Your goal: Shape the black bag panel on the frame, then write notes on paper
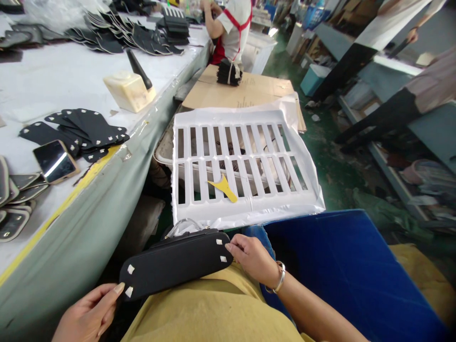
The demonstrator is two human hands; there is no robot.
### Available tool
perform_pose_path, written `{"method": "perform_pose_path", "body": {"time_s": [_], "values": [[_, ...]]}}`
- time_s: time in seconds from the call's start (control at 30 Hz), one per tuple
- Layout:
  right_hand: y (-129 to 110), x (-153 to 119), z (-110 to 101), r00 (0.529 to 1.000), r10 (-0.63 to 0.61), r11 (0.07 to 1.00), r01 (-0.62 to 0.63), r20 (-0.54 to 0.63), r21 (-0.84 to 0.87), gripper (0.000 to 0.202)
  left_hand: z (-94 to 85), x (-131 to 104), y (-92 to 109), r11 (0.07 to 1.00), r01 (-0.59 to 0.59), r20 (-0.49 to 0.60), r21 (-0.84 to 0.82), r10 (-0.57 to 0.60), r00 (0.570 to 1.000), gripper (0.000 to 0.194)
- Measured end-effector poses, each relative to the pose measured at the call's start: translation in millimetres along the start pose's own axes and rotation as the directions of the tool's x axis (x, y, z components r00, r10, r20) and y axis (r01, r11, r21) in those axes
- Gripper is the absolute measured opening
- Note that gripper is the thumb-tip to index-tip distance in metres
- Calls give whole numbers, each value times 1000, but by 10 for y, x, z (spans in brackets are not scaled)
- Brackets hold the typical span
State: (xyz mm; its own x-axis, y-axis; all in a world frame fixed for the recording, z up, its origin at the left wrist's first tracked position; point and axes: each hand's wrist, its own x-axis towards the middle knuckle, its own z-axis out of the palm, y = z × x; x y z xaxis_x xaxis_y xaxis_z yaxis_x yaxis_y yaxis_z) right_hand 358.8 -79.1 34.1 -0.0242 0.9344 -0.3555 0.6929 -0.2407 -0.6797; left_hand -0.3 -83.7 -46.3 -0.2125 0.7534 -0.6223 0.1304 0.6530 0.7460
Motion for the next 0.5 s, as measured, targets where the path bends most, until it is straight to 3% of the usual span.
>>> {"method": "perform_pose_path", "body": {"time_s": [0.17,0.5], "values": [[-41,20,-23,1000,31,999,-31,-3,-44,29,2,-21,26,988,92,34,-122,-88,996,46],[-107,51,-67,999,39,989,-39,-5,-140,28,108,-156,262,990,100,7,-100,-100,995,54]]}}
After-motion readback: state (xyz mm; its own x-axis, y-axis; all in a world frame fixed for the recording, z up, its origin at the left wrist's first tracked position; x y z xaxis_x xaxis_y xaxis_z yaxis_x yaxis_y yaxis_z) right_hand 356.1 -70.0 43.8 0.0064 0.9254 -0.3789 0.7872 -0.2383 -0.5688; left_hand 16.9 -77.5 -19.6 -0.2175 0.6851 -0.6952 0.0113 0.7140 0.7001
